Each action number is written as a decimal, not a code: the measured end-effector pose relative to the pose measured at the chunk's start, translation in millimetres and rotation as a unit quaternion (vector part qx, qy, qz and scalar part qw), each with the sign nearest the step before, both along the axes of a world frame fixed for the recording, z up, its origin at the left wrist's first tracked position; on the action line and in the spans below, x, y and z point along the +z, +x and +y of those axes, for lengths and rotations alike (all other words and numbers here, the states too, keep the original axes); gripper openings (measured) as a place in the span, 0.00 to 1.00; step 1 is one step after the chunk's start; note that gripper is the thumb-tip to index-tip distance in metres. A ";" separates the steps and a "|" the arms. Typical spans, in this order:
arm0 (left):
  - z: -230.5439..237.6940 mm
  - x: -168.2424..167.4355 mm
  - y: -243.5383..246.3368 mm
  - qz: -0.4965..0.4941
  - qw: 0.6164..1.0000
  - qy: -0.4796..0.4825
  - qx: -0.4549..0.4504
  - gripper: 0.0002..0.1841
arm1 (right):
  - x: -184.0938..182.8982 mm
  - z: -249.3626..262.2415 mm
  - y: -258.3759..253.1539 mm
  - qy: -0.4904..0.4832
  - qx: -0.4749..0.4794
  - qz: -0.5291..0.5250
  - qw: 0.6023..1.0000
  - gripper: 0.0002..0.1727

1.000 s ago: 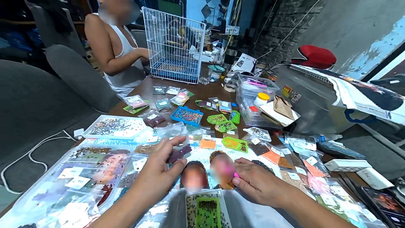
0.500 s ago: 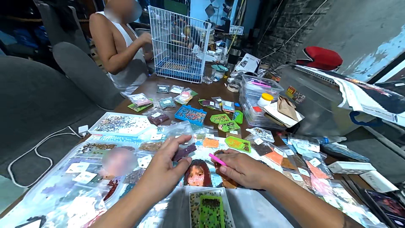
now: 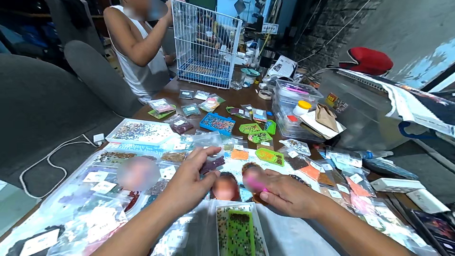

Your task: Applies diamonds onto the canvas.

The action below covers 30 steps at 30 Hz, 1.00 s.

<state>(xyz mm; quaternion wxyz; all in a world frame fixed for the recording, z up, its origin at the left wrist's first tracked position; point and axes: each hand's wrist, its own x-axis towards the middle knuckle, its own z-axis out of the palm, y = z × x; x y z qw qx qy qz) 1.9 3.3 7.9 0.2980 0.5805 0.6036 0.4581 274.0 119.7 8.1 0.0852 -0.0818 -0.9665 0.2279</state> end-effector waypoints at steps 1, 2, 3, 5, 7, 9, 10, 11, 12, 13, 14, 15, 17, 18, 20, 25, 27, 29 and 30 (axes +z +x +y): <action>-0.5 0.9 0.0 0.004 1.000 -0.009 -0.008 0.26 | -0.7 -1.4 2.4 0.003 -0.002 0.004 1.000 0.28; -1.2 1.2 0.1 0.009 1.000 -0.014 -0.016 0.26 | -1.9 -2.8 4.5 0.006 -0.004 0.010 1.000 0.28; -1.7 1.4 0.4 0.013 1.000 -0.016 -0.022 0.26 | -2.9 -4.2 6.3 0.008 -0.004 0.017 1.000 0.27; -2.6 2.7 1.1 0.017 0.999 -0.018 -0.031 0.26 | -2.8 -7.3 10.5 0.011 -0.005 0.016 1.000 0.27; -3.0 5.0 1.8 0.023 0.999 -0.020 -0.033 0.26 | -2.8 -10.4 14.8 0.015 -0.012 0.012 1.000 0.28; -2.4 6.6 1.6 0.027 0.999 -0.023 -0.038 0.26 | -1.1 -13.6 18.9 0.017 -0.019 0.007 1.000 0.29; -1.9 6.9 1.1 0.031 0.998 -0.024 -0.043 0.26 | -0.6 -15.2 20.9 0.019 -0.021 0.008 1.000 0.29; -1.5 7.1 0.2 0.036 0.998 -0.029 -0.049 0.26 | -0.2 -16.9 23.0 0.021 -0.024 0.007 0.999 0.29; -0.9 7.7 -0.8 0.042 0.997 -0.037 -0.056 0.26 | 0.1 -18.3 25.1 0.024 -0.027 0.007 0.999 0.29; -0.7 8.2 -1.2 0.048 0.996 -0.041 -0.064 0.26 | -0.1 -19.6 26.6 0.026 -0.029 0.008 0.999 0.29; -0.8 8.6 -1.3 0.052 0.995 -0.043 -0.071 0.26 | -0.8 -20.6 27.5 0.030 -0.030 0.009 0.999 0.29; -1.2 8.8 -1.0 0.055 0.995 -0.043 -0.077 0.26 | -1.2 -21.4 27.6 0.034 -0.030 0.010 0.999 0.29; -1.9 8.8 -0.3 0.062 0.994 -0.036 -0.086 0.26 | -0.9 -22.9 25.6 0.048 -0.035 0.009 0.998 0.28; -2.0 9.4 -0.3 0.065 0.993 -0.032 -0.091 0.25 | 0.2 -23.4 23.4 0.060 -0.037 0.006 0.997 0.28; -1.5 10.0 -0.9 0.067 0.992 -0.032 -0.103 0.23 | 2.1 -24.2 17.7 0.087 -0.041 0.003 0.995 0.27; -1.9 13.9 -0.7 -0.005 0.991 -0.066 -0.118 0.23 | 0.4 -19.6 11.0 0.078 -0.053 0.017 0.995 0.27; -3.2 15.6 0.2 -0.035 0.990 -0.076 -0.114 0.27 | -5.3 -15.3 15.2 0.033 -0.072 0.038 0.996 0.27; -3.9 14.2 1.6 -0.047 0.990 -0.076 -0.106 0.30 | -10.2 -12.8 19.5 -0.018 -0.090 0.051 0.994 0.28; -3.6 13.2 2.1 -0.052 0.990 -0.078 -0.101 0.32 | -11.2 -12.5 21.2 -0.037 -0.095 0.054 0.993 0.28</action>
